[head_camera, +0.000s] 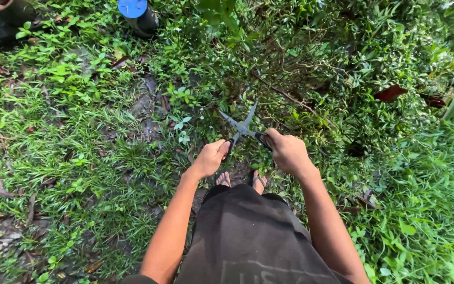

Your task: Pruning a garden bush using scissors.

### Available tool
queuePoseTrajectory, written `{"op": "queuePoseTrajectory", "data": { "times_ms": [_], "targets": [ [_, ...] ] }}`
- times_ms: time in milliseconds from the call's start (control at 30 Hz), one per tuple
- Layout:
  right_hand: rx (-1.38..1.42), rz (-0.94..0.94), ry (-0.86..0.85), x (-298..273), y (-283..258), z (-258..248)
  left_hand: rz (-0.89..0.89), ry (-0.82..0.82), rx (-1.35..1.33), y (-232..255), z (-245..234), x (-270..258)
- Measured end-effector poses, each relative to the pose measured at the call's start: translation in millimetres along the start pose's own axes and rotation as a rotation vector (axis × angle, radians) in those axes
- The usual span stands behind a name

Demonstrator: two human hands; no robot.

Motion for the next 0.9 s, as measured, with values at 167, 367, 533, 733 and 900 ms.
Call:
{"op": "queuePoseTrajectory", "data": {
  "times_ms": [167, 367, 533, 733, 900],
  "targets": [
    [-0.063, 0.031, -0.073, 3, 10, 8, -0.021, -0.049, -0.035, -20, -3, 16],
    [-0.141, 0.039, -0.115, 13, 16, -15, 0.071, -0.129, 0.084, 5, -13, 35],
    [-0.108, 0.029, -0.132, 16, 18, -20, 0.064, -0.186, 0.018, 2, -6, 37],
    [-0.120, 0.000, -0.147, 22, 21, -24, 0.018, -0.185, 0.047, -2, -4, 44],
    [-0.045, 0.037, -0.119, 34, 17, -29, 0.025, -0.147, -0.035, -17, 2, 55]
  ]
}}
Point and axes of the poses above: each hand's wrist, its own x-axis towards the middle knuckle, its own z-axis out of the palm, y = z × x, the point moved 6 cm from there along x, towards the middle knuckle, and after that the axes turned 14 degrees about -x, right-handed, at the moved point
